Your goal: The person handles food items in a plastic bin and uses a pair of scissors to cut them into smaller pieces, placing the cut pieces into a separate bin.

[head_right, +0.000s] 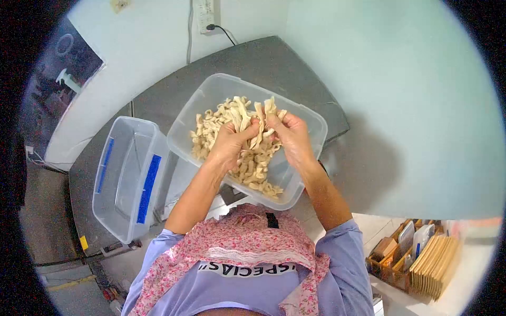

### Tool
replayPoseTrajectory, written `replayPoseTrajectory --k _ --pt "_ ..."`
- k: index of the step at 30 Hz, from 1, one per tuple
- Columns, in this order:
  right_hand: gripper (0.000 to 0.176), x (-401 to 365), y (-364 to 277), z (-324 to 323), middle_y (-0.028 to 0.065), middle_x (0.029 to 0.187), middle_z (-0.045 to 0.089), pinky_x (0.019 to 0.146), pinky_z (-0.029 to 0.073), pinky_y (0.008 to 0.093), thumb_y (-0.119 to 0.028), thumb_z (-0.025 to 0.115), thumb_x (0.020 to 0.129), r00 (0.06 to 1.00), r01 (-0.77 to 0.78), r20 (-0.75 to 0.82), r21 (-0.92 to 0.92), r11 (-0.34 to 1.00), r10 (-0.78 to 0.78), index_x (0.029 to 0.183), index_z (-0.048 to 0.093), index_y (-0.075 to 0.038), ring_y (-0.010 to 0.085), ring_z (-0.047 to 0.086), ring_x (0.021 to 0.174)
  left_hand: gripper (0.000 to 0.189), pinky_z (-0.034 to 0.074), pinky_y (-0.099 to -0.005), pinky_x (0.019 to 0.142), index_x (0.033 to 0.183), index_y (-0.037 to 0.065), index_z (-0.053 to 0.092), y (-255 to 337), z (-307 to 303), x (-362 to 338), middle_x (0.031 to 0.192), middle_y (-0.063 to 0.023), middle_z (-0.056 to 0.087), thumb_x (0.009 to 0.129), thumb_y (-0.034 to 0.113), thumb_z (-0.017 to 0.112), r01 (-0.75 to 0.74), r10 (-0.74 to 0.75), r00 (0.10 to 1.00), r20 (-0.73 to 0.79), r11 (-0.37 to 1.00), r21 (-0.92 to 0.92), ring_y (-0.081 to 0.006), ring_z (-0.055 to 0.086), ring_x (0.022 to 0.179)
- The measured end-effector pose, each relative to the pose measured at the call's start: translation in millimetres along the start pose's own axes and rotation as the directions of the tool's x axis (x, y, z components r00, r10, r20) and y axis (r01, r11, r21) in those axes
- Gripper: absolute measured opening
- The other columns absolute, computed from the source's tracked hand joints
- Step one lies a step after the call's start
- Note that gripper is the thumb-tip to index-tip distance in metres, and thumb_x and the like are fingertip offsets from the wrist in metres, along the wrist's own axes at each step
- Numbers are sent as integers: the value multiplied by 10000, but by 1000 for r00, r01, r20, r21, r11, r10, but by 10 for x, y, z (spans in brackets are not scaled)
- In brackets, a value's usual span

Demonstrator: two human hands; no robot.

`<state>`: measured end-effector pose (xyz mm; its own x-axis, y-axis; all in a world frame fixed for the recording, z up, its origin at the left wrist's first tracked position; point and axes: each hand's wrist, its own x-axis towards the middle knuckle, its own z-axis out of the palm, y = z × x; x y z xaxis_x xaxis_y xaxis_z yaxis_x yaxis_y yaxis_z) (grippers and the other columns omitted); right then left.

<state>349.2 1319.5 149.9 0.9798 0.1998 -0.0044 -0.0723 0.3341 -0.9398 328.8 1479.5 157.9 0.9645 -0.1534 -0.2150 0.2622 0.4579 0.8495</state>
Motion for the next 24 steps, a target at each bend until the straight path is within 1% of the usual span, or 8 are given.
replayPoseTrajectory --k 4,8,12,18,19,22,23,24 --pt "258 -43 72 238 23 916 659 591 465 219 -224 599 932 1000 11 26 -162 987 -6 1051 650 -1 63 575 707 206 536 -272 683 1070 34 618 64 -225 -85 954 -38 655 871 78 651 24 -23 999 40 999 -23 -123 638 818" --pt "313 -122 46 366 17 916 659 610 480 207 -219 587 938 996 32 -77 -142 989 -43 1150 629 7 59 572 763 217 536 -274 695 1085 27 618 65 -349 -106 974 -40 655 875 74 643 39 -29 990 138 997 -67 -123 637 809" --pt "359 -161 13 395 59 1060 613 678 501 227 -150 631 895 998 65 7 -391 918 -68 1190 590 51 89 584 789 208 509 -237 666 1085 22 622 6 -448 -83 952 -39 663 885 76 632 -66 38 981 191 988 143 -89 619 790" --pt "390 -148 64 522 96 1165 561 682 513 232 -134 657 863 962 267 90 -485 833 -256 1194 578 56 108 603 839 162 477 -223 605 1047 25 622 82 -401 -233 902 -3 644 900 91 617 -167 164 983 83 985 33 -62 585 728" --pt "326 -84 137 495 76 1075 605 657 511 227 -159 642 880 939 337 131 -545 768 -319 1131 613 47 98 602 777 160 473 -222 600 1045 27 621 94 -425 -253 899 1 641 901 95 618 -189 184 979 84 981 47 -59 579 723" --pt "259 -66 76 563 50 922 641 621 502 223 -185 627 896 996 35 -61 -374 927 -62 1032 640 34 82 594 704 156 444 -208 573 1032 30 621 162 -384 -279 873 11 630 902 116 622 -201 198 979 36 968 148 -44 556 695" --pt "233 -91 33 611 26 799 638 566 477 205 -220 634 900 992 4 -122 -252 968 -36 962 651 4 65 569 632 154 441 -205 569 1027 28 621 163 -376 -282 860 12 630 902 117 622 -220 216 975 44 959 181 -43 555 686" --pt "240 -83 50 587 27 798 636 548 466 200 -229 637 898 996 12 -81 -233 972 -31 958 650 3 63 563 621 152 437 -201 565 1021 26 622 138 -372 -283 847 13 629 901 118 623 -234 228 972 50 950 208 -42 553 677"
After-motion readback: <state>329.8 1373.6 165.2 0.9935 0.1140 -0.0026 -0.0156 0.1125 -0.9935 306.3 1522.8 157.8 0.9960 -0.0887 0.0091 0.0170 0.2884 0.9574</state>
